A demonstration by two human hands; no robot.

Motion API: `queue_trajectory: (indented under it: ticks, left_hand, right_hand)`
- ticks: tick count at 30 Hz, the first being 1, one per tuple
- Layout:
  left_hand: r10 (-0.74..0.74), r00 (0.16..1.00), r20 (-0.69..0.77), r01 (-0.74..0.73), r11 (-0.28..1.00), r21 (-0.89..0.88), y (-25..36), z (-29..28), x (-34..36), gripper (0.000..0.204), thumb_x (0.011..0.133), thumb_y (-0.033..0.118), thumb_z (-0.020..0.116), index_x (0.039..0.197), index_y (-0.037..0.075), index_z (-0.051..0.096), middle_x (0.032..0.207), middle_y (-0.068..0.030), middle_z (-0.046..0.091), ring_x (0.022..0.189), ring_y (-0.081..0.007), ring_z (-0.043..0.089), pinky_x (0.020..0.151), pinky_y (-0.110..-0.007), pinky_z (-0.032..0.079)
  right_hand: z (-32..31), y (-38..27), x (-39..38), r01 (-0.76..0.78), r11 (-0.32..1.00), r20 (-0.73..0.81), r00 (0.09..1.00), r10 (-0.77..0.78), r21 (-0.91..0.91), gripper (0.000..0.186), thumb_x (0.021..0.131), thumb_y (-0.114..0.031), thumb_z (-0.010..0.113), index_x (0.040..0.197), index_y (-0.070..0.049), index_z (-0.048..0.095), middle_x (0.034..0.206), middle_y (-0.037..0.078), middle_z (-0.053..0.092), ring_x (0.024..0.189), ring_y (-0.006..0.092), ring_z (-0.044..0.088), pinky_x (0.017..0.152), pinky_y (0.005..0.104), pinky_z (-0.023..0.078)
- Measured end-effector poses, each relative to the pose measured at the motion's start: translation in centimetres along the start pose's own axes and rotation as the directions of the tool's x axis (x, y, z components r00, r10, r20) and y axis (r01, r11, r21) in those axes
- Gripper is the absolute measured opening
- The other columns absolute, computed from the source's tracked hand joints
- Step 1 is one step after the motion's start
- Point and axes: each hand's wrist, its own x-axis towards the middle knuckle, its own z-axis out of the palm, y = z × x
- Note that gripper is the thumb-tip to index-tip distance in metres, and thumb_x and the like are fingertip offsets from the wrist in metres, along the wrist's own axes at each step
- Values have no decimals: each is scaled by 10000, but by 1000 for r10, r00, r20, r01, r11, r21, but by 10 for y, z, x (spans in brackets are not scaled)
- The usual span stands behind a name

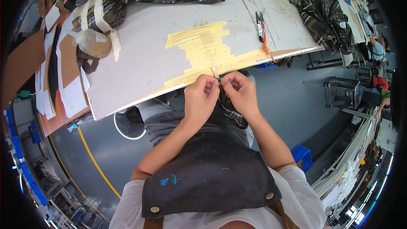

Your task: Applying finishing strips to the seams of a plaid fabric and leather item.

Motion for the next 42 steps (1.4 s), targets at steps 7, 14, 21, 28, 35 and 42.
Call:
queue_trajectory:
  ticks: [7, 14, 21, 28, 35, 42]
  left_hand:
    - [-130, 987, 96, 133, 991, -23, 6, -4, -11, 97, 795, 45, 613, 776, -21, 545, 643, -36, 591, 545, -57, 576, 494, -171, 445]
    - [-121, 984, 133, 118, 993, 31, 9, -4, -13, 105, 751, 42, 630, 744, -23, 548, 613, -59, 596, 540, -76, 573, 518, -208, 471]
    - [-316, 917, 244, 377, 886, -269, 13, -6, -19, 57, 812, 32, 548, 817, -22, 531, 694, -89, 603, 600, -125, 612, 506, -209, 478]
    - [-115, 993, -30, 116, 992, 53, -27, -2, -27, 208, 826, 87, 584, 997, -9, 515, 933, -72, 539, 904, -144, 537, 749, -248, 421]
    - [-145, 962, 232, 248, 821, -515, -68, -5, -1, 486, 794, 89, 629, 1225, -14, 431, 1238, -115, 457, 1153, -177, 407, 981, -313, 295]
    - [-198, 879, 434, 465, 560, -686, -79, 4, 4, 387, 801, 19, 600, 1177, 16, 505, 1101, -48, 567, 954, -119, 536, 827, -252, 427]
  right_hand:
    - [0, -4, -4, 36, 997, -19, 999, -37, -63, 62, 775, -41, 632, 769, 14, 606, 649, 16, 608, 565, 34, 532, 517, 181, 428]
    - [-5, -6, 5, 68, 987, 15, 998, -67, -142, 78, 762, -50, 644, 757, 20, 610, 639, 24, 608, 536, 42, 529, 494, 193, 431]
    - [-8, -9, 2, 5, 990, 63, 998, 4, -139, 116, 742, -61, 666, 782, 21, 594, 646, 21, 599, 534, 36, 515, 495, 188, 428]
    - [-5, -8, -2, 13, 994, 56, 998, -7, -112, 122, 749, -64, 667, 800, 13, 587, 672, 11, 597, 568, 32, 511, 523, 183, 430]
    - [-3, -8, -1, 1, 991, 62, 998, 7, -135, 88, 801, -54, 624, 831, 1, 563, 721, -4, 581, 581, 19, 500, 509, 158, 394]
    - [-2, -13, 0, -76, 993, 79, 993, 83, -89, 83, 806, -53, 618, 844, -5, 562, 719, -11, 570, 604, 25, 499, 530, 164, 397]
